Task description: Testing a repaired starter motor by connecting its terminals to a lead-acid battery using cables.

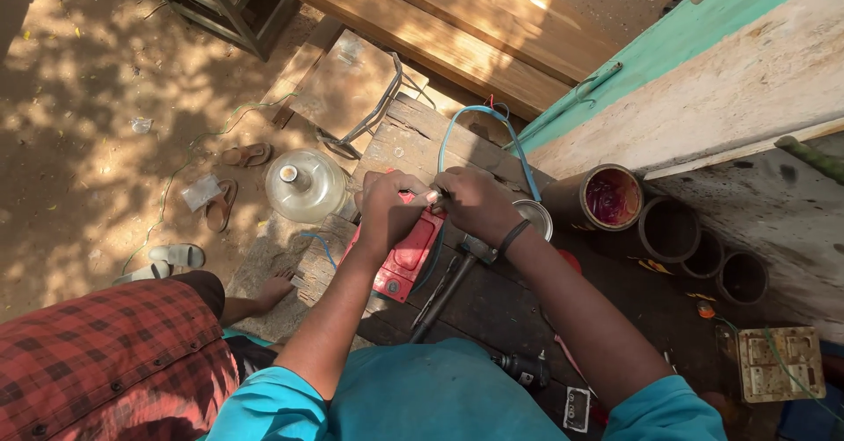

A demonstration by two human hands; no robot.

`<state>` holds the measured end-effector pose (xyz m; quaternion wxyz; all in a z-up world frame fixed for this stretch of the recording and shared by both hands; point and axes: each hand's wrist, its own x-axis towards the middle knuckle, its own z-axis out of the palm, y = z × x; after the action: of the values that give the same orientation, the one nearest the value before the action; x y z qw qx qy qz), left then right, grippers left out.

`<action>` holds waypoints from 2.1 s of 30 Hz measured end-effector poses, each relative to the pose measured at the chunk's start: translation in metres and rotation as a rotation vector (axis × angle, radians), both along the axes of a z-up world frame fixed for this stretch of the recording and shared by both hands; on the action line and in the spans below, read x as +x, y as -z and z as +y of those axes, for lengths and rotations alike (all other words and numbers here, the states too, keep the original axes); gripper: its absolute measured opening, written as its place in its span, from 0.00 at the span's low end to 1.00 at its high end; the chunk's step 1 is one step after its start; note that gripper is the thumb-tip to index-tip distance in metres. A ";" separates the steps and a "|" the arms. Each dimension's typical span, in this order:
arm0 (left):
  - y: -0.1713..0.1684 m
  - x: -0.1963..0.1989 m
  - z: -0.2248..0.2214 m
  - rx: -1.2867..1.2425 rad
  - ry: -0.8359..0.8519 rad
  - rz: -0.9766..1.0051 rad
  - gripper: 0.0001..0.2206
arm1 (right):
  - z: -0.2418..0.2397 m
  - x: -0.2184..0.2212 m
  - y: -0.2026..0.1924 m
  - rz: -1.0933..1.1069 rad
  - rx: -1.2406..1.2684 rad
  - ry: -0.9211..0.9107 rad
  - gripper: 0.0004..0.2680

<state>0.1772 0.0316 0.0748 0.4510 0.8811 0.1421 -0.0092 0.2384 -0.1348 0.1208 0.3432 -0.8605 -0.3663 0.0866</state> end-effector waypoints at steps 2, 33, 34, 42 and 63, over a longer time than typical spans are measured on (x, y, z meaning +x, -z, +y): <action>-0.003 0.003 0.000 0.002 0.003 0.027 0.06 | -0.003 0.005 0.007 -0.019 -0.045 -0.053 0.03; -0.006 -0.004 0.002 0.001 0.082 -0.075 0.07 | -0.055 -0.145 0.164 0.194 0.213 0.871 0.12; -0.008 -0.006 0.000 0.010 0.085 -0.099 0.06 | -0.059 -0.157 0.186 0.604 0.186 0.984 0.16; 0.026 -0.003 0.006 0.036 0.048 -0.154 0.08 | -0.059 -0.149 0.277 0.423 -0.124 1.085 0.23; 0.025 0.005 0.003 -0.031 0.081 -0.193 0.30 | -0.044 -0.099 0.005 -0.278 0.307 0.559 0.17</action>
<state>0.1820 0.0347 0.0497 0.4756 0.8757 0.0621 0.0552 0.1394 -0.1791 0.1162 0.4257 -0.8695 -0.1687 -0.1849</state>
